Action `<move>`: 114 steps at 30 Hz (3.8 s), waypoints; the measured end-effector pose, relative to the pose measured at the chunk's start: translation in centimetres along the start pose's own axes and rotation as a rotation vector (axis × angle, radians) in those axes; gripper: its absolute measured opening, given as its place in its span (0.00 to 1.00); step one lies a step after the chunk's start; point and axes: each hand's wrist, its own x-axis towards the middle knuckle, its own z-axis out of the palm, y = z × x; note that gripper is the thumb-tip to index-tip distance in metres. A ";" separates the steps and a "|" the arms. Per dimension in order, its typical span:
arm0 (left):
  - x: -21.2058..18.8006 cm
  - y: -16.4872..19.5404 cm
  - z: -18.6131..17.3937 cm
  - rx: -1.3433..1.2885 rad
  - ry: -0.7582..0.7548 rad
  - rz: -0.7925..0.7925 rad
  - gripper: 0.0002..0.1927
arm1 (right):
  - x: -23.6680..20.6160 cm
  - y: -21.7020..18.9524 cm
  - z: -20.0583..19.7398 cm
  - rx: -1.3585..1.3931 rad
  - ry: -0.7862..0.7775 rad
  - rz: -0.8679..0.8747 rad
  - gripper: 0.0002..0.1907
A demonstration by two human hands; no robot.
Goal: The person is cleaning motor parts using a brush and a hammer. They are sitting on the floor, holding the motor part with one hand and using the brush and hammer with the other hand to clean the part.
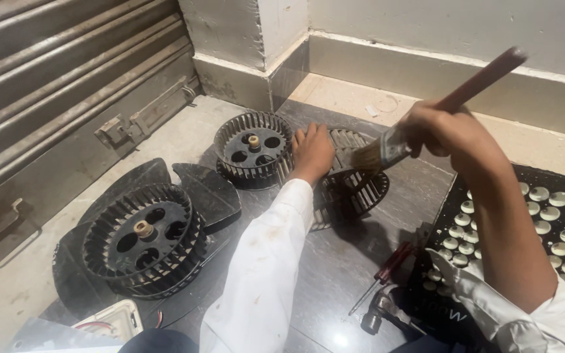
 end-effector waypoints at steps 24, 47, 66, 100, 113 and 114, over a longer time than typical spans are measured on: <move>0.0 0.0 0.4 -0.008 -0.006 0.017 0.19 | 1.5 0.9 1.8 0.082 0.164 -0.083 0.16; -0.4 0.4 0.9 -0.096 -0.005 0.125 0.20 | 1.2 0.3 2.4 -0.025 0.093 -0.280 0.18; -0.4 0.2 0.7 -0.046 -0.053 0.056 0.19 | 0.8 0.8 2.3 -0.014 0.143 -0.266 0.21; -3.2 4.3 -5.0 -0.022 -0.087 -0.425 0.46 | 3.2 4.3 5.5 0.179 0.121 -0.134 0.13; 0.5 -1.8 -4.3 -0.026 -0.262 0.237 0.25 | 2.2 3.3 3.5 0.222 0.141 -0.091 0.11; 0.4 -1.3 -4.8 0.030 -0.277 0.194 0.25 | 2.1 3.3 3.6 0.228 0.140 -0.109 0.11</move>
